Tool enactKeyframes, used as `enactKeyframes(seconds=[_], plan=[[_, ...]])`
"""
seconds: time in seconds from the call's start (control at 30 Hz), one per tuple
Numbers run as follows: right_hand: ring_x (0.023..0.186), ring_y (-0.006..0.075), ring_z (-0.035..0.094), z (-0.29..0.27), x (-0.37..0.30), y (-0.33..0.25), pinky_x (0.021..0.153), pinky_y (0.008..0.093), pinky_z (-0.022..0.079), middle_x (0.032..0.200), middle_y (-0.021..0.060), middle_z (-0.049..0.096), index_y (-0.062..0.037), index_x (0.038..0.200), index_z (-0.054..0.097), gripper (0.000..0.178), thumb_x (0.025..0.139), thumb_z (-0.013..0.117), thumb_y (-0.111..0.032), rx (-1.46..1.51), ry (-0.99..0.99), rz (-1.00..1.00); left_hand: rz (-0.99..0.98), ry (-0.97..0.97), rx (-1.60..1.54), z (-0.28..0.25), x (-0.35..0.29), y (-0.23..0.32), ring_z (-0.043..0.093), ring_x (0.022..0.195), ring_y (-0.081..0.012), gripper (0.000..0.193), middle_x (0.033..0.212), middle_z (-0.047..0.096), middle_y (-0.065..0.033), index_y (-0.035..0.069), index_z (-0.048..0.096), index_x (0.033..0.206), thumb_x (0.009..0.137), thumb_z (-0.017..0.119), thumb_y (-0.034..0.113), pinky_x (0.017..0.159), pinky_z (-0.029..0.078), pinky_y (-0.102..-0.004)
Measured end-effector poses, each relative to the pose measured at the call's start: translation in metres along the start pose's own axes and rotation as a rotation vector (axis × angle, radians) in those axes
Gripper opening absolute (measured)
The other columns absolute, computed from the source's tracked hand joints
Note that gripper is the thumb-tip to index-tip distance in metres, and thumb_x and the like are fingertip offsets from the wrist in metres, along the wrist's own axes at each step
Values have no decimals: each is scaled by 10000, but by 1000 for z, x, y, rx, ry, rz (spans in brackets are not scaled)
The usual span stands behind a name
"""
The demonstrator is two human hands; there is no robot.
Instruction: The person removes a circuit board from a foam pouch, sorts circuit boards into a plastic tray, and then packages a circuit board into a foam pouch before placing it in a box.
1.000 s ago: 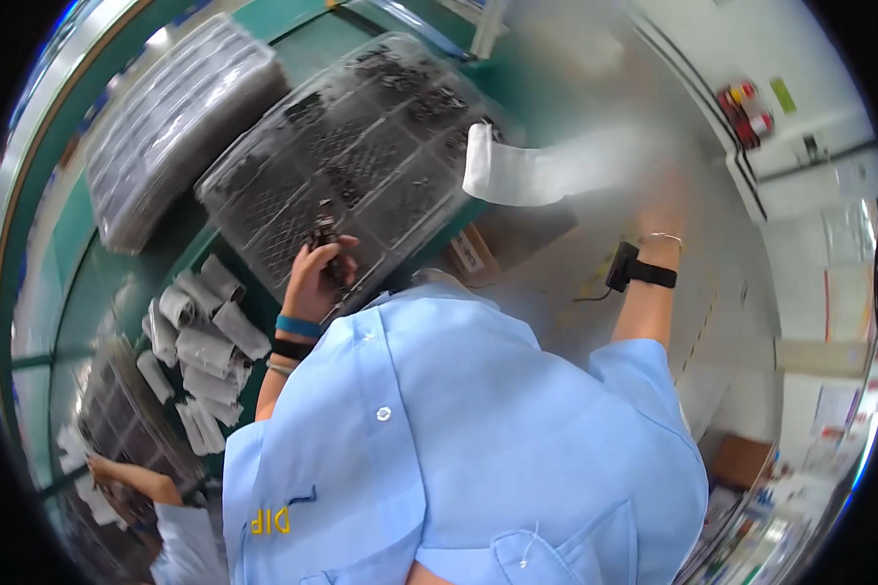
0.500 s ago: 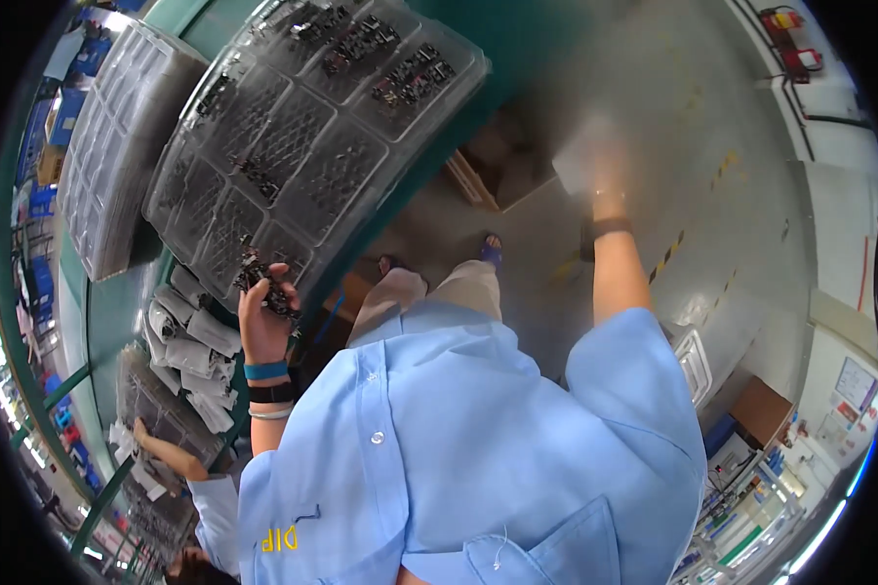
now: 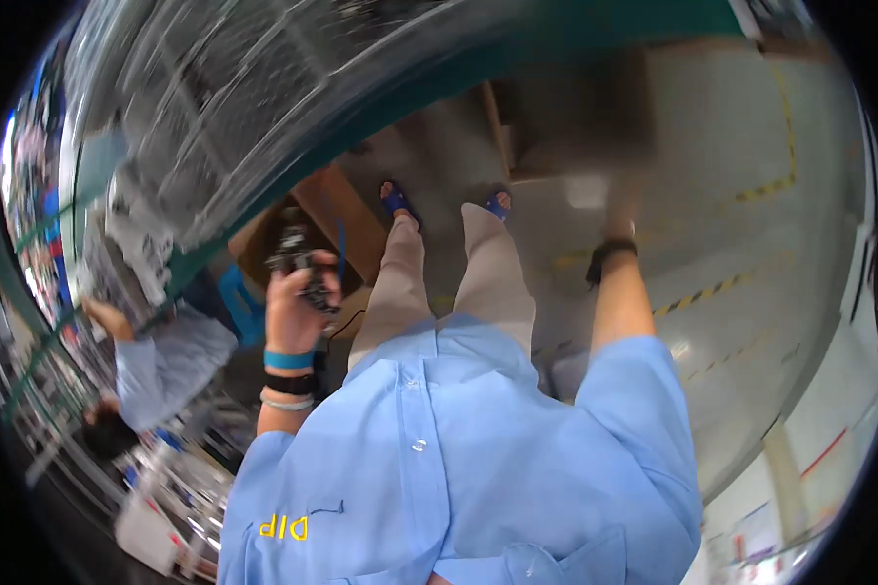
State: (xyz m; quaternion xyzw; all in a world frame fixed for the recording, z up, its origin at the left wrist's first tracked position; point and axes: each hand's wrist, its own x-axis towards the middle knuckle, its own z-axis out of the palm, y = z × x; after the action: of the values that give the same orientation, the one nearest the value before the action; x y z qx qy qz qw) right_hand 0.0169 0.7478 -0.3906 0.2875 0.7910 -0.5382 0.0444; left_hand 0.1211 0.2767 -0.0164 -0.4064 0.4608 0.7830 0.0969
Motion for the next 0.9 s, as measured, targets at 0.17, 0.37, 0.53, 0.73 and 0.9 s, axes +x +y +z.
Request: enactKeyframes(seconds=[0.17,0.37,0.53,0.73,0.9], plan=[[796,249,609,94,-85,23,684,369,501,889,133,627,-99,1009,634,204,854,515,-159,-790,-658,54,-55,34,-123,-66,-18,-68,588,652,-169,322,765,615,-104,-38,550,1071,852,574,196,590,488,-274],[853,331,644,167,-126,44,757,423,509,907,192,668,-107,1001,640,254,884,483,-269,-1077,-980,-614,-157,-8,-343,-122,-24,-147,590,637,-172,295,769,623,-114,-35,550,1062,861,565,180,586,500,-285],[980,379,603,267,-237,-102,873,414,478,1001,197,654,-84,1038,632,278,901,486,-277,-1218,-1155,-915,-89,207,-522,-185,-54,-199,591,638,-174,244,787,631,-119,-24,551,1048,872,547,145,575,500,-286],[1024,354,583,326,-223,-8,869,427,481,1071,161,638,-70,1062,625,263,910,492,-238,-1197,-1260,-866,-42,280,-747,-239,-35,-247,599,678,-176,216,875,635,-111,-2,548,1040,878,548,141,575,500,-288],[951,345,607,435,-316,0,851,427,482,1047,176,629,-109,983,647,210,875,503,-216,-1334,-1439,-783,-50,432,-836,-270,0,-341,604,720,-153,218,909,627,-86,19,556,1051,866,556,135,600,495,-278]])
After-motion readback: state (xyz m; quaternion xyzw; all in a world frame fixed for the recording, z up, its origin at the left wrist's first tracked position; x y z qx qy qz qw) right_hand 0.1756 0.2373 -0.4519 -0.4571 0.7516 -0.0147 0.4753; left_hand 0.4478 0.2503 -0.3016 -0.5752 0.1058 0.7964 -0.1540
